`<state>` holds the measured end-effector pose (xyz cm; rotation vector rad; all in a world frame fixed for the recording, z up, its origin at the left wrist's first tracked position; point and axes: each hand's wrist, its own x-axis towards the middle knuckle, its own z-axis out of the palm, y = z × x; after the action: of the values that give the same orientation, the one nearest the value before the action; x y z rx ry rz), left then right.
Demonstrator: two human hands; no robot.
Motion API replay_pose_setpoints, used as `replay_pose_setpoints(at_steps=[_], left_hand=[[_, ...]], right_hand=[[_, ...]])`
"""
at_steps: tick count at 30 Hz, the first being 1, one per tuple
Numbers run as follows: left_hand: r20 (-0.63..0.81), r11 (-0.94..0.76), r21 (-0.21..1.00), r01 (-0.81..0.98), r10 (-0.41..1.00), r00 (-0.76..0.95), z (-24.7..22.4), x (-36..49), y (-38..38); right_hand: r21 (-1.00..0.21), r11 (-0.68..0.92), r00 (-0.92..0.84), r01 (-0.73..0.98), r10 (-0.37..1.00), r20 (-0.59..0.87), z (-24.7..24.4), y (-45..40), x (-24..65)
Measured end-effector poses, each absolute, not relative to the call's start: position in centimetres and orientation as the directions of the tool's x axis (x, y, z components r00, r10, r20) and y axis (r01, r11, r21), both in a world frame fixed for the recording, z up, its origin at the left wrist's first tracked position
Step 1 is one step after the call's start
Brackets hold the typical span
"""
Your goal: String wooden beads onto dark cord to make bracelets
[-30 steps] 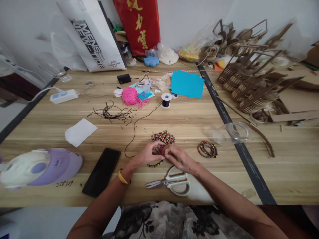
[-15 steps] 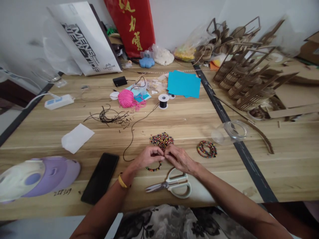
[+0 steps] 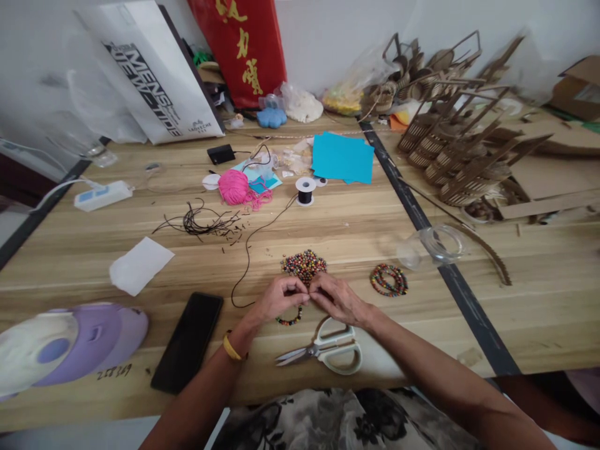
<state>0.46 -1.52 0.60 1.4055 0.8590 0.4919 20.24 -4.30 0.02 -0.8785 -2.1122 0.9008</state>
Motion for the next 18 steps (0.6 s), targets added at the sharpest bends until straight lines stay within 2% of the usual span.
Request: replay_pose_setpoints(at_steps=[5, 9, 12, 18], left_hand=[[-0.248, 0.153, 0.967, 0.204, 0.746, 0.618, 0.5, 0.4, -1.6], [-0.26, 0.179, 0.965, 0.19, 0.74, 0.621, 0.5, 0.2, -1.5], [-0.251, 0.174, 0.968, 0.183, 0.735, 0.63, 0.7, 0.2, -1.3], [-0.25, 0.171, 0.968, 0.184, 0.723, 0.644, 1.0, 0.2, -1.3]], right_hand=[[-0.827, 0.473, -0.431, 0.303, 0.842, 0.324, 0.2, -4.1, 20.4], [-0.902, 0.306, -0.16, 0.304, 0.95, 0.268, 0.3, -3.5, 20.8], [-0.955, 0.177, 0.01, 0.238, 0.983, 0.185, 0.5, -3.0, 21.0], [-0.985, 0.087, 0.055, 0.151, 0.994, 0.096, 0.7, -2.4, 20.9]])
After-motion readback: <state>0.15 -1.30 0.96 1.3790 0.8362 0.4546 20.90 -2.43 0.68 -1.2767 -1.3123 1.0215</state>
